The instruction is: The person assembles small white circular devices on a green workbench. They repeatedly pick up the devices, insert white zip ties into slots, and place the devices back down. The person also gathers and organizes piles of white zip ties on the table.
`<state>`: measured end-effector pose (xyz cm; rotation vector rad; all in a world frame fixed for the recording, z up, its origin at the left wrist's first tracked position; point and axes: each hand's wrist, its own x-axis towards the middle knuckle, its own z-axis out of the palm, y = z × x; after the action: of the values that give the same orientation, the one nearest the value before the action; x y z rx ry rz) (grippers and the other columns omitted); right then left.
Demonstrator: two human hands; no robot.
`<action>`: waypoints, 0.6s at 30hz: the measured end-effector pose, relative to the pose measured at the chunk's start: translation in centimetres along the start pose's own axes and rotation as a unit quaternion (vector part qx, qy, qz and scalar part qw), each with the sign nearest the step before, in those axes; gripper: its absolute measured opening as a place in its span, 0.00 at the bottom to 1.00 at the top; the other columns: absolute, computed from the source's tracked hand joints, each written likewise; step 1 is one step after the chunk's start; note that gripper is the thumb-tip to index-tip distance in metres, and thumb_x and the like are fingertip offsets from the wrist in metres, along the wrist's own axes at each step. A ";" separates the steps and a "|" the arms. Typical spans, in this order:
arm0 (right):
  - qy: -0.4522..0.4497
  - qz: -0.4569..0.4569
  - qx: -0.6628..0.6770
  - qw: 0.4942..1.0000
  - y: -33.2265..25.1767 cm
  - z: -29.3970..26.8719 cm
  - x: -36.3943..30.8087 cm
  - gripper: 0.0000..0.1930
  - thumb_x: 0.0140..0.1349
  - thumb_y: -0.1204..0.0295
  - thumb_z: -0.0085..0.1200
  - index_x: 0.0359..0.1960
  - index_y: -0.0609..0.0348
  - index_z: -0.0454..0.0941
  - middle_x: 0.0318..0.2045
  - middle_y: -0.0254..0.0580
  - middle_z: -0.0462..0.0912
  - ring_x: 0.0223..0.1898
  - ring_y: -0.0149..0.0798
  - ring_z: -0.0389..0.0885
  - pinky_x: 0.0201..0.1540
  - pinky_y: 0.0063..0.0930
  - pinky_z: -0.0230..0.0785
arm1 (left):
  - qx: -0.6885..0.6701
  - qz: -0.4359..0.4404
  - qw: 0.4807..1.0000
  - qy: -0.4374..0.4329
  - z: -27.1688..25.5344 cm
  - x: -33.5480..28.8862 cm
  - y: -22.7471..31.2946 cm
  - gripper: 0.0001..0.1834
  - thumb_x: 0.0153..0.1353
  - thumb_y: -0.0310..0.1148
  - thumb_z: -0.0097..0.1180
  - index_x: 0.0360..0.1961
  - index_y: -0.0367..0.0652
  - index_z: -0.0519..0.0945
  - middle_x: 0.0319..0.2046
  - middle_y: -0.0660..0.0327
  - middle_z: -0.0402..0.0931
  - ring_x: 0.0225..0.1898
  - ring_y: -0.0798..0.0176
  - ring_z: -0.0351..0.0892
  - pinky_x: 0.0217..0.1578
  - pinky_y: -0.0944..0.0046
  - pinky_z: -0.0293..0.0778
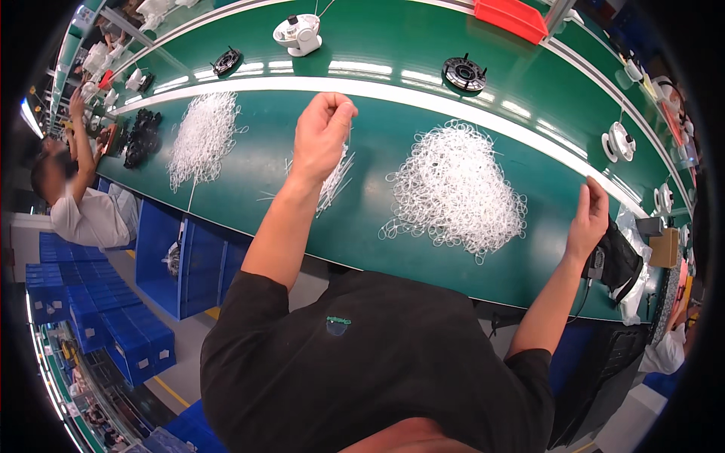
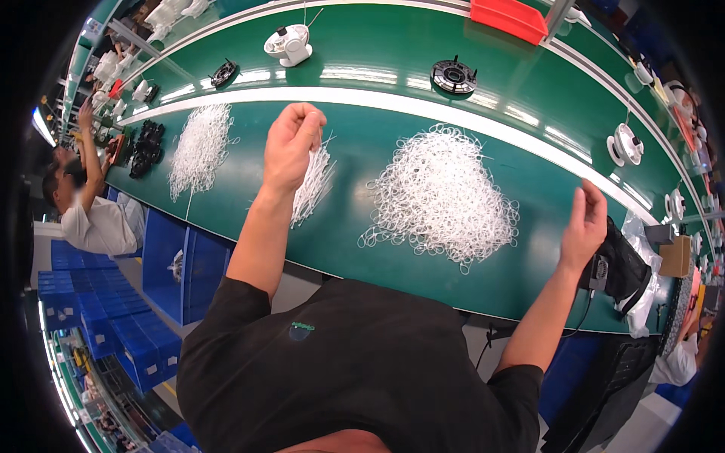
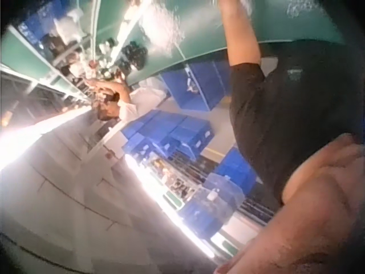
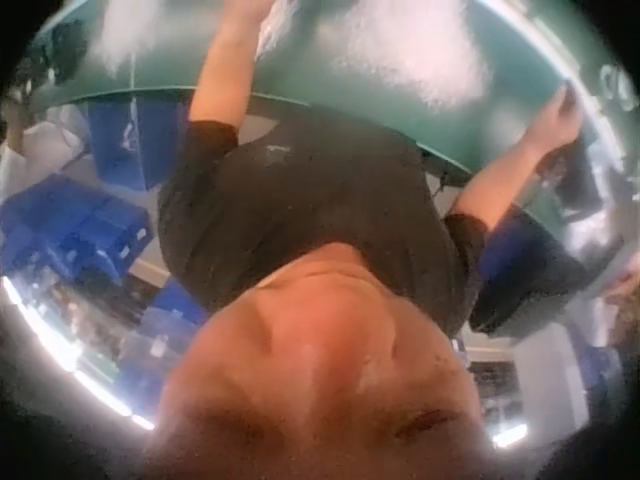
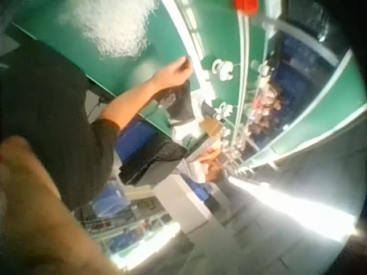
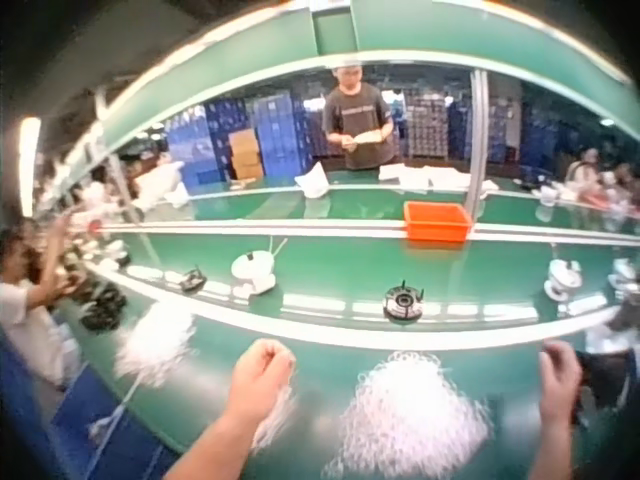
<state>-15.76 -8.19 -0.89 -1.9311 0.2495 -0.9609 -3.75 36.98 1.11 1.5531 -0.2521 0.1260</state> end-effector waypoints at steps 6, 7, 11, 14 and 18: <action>-0.258 -0.059 0.140 0.954 -13.7 9.6 -5.7 0.12 0.60 0.77 0.62 0.45 0.63 0.78 0.41 0.43 0.83 0.41 0.34 0.82 0.47 0.26 0.74 | -0.345 -0.092 0.930 -0.087 5.6 -4.1 2.3 0.06 0.74 0.31 0.47 0.42 0.40 0.71 0.37 0.57 0.75 0.26 0.73 0.69 0.22 0.73 0.67; -0.296 -0.008 0.194 0.935 -14.4 10.9 -6.6 0.13 0.60 0.77 0.63 0.45 0.64 0.78 0.40 0.42 0.83 0.39 0.34 0.83 0.47 0.27 0.75 | -0.374 -0.100 0.916 -0.101 6.2 -4.7 2.1 0.05 0.73 0.31 0.49 0.43 0.40 0.71 0.37 0.57 0.75 0.27 0.71 0.70 0.24 0.72 0.71; -0.351 0.049 0.241 0.904 -14.2 13.5 -9.0 0.10 0.60 0.78 0.63 0.42 0.64 0.78 0.36 0.41 0.84 0.40 0.33 0.84 0.45 0.27 0.76 | -0.383 -0.118 0.908 -0.126 7.0 -6.0 1.2 0.05 0.71 0.25 0.51 0.46 0.38 0.73 0.40 0.55 0.77 0.32 0.68 0.77 0.31 0.69 0.77; -0.297 -0.004 0.204 0.933 -14.0 13.6 -9.2 0.07 0.59 0.78 0.62 0.39 0.63 0.80 0.31 0.41 0.85 0.35 0.33 0.85 0.38 0.27 0.77 | -0.349 -0.132 0.919 -0.128 7.0 -6.6 0.9 0.05 0.70 0.24 0.52 0.46 0.37 0.74 0.40 0.54 0.79 0.33 0.67 0.79 0.33 0.68 0.80; -0.231 -0.110 0.120 0.959 -13.8 13.8 -8.8 0.07 0.59 0.81 0.61 0.38 0.61 0.80 0.31 0.42 0.85 0.32 0.34 0.84 0.36 0.27 0.76 | -0.304 -0.148 0.935 -0.108 7.8 -7.2 0.3 0.06 0.69 0.23 0.54 0.45 0.34 0.74 0.37 0.55 0.80 0.32 0.67 0.80 0.34 0.67 0.82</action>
<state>-14.72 12.95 2.18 -1.9175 -0.3438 -0.6154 -11.42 29.82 -0.34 0.9663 -0.2009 -0.3367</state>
